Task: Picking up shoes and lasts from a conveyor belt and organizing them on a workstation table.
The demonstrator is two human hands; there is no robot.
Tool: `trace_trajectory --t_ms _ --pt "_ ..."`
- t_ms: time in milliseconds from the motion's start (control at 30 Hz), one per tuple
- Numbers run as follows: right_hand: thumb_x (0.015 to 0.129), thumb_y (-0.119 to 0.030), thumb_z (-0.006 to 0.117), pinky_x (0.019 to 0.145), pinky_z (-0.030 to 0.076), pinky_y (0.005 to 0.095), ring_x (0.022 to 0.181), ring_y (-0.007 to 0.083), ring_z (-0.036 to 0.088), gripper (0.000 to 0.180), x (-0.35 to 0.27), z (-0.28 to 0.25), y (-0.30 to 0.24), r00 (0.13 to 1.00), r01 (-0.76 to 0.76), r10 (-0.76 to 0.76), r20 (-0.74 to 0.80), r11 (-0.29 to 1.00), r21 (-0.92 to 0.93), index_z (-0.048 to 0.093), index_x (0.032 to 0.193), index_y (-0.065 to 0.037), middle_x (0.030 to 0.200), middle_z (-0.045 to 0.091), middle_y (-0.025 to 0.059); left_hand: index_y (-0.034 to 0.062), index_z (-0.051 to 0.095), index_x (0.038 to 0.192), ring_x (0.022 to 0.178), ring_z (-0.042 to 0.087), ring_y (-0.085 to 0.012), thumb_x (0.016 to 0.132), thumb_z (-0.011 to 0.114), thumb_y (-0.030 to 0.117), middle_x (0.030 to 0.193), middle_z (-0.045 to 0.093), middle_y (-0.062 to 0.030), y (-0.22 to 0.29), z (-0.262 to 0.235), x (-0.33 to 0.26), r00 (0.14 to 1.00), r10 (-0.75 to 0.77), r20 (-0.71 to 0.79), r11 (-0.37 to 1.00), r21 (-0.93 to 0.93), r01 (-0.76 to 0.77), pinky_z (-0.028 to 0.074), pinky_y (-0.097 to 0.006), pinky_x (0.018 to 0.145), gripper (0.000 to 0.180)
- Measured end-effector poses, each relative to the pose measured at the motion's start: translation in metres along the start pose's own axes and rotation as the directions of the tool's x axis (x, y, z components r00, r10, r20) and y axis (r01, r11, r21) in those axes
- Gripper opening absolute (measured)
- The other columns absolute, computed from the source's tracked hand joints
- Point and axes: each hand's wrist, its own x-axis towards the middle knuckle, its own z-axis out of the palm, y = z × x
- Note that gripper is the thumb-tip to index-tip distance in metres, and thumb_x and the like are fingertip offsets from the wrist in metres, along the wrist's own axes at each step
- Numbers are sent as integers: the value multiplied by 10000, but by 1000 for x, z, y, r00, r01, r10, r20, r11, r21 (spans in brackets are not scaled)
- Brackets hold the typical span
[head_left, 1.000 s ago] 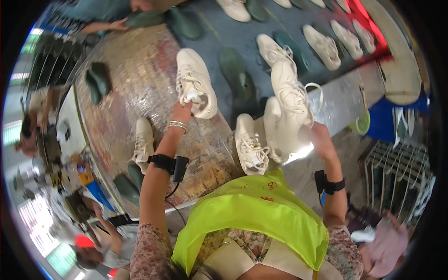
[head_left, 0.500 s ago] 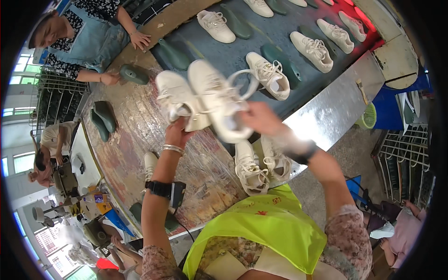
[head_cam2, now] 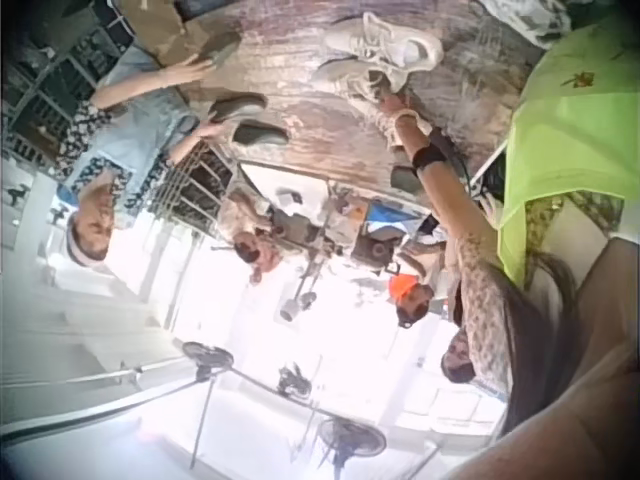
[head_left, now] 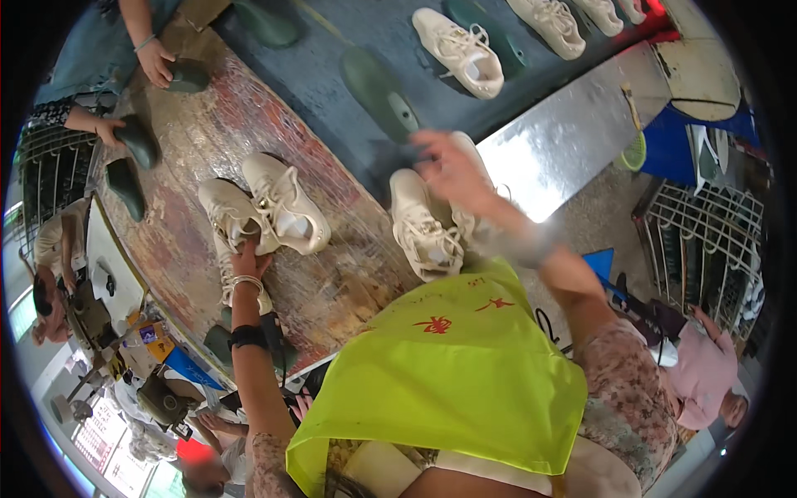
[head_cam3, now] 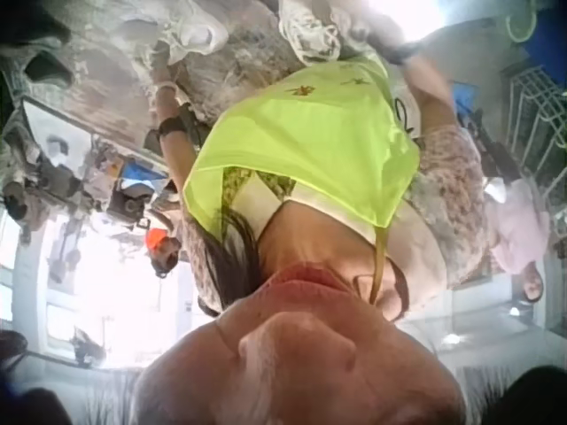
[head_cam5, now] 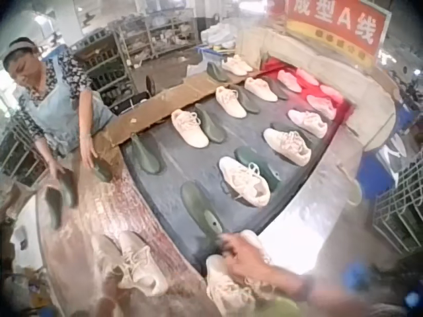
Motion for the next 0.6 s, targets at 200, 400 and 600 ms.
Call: trace_trajectory --t_ms 200,400,600 --pt "745 -262 641 870 452 365 1052 327 523 705 -112 -97 35 810 -531 575 114 802 -273 322 1315 5 1254 428 253 32 548 1025 805 615 -223 825 604 402 853 602 -73 -6 9 -24 997 38 72 990 -142 -27 525 -388 706 424" --pt "852 -260 561 707 500 282 857 151 612 371 -150 -58 88 824 -545 522 -219 837 -54 540 1131 -16 937 643 131 106 521 1095 813 611 -181 860 538 438 931 597 -55 -25 -3 -28 988 58 142 966 -257 -20 505 -336 667 407" --pt "787 -162 540 684 480 384 758 310 628 294 -48 -40 -8 991 -115 88 -102 945 -306 572 1060 -56 819 640 168 99 464 1177 852 611 -219 883 540 326 1022 559 -67 -46 -7 -45 948 239 210 846 -525 -97 503 -331 680 379"
